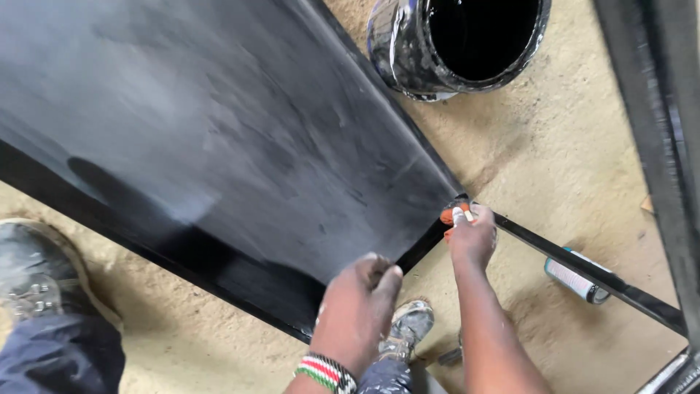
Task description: Painting a black furniture frame using a brush and a bucket of black paint
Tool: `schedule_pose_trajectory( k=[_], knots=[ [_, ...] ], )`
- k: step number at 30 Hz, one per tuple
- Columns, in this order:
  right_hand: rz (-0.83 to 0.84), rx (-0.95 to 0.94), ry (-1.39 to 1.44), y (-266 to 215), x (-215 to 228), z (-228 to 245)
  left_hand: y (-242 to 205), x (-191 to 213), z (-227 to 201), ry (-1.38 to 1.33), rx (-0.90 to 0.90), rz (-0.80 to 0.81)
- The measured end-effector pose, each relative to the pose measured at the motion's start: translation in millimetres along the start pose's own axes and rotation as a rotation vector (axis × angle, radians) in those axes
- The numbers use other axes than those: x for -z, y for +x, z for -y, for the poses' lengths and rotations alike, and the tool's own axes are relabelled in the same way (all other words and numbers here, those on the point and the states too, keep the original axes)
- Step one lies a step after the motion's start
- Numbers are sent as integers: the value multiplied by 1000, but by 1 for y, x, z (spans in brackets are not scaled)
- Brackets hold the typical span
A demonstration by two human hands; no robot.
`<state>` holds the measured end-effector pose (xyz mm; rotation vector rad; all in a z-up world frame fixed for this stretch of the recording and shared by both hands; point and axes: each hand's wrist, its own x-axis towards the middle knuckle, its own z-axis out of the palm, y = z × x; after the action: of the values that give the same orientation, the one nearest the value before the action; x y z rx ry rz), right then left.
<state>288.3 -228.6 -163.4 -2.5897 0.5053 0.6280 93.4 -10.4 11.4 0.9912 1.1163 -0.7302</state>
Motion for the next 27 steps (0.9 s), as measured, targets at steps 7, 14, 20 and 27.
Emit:
schedule_pose_trajectory(
  k=[7, 14, 20, 27],
  knots=[
    [-39, 114, 156, 84, -57, -39, 22, 47, -18, -108, 47, -196],
    [33, 638, -369, 40, -128, 88, 31, 43, -21, -195, 95, -220],
    [-148, 592, -791, 103, -69, -28, 34, 25, -28, -191, 60, -166],
    [-183, 413, -925, 142, -37, -89, 41, 12, -26, -156, 37, -164]
  ],
)
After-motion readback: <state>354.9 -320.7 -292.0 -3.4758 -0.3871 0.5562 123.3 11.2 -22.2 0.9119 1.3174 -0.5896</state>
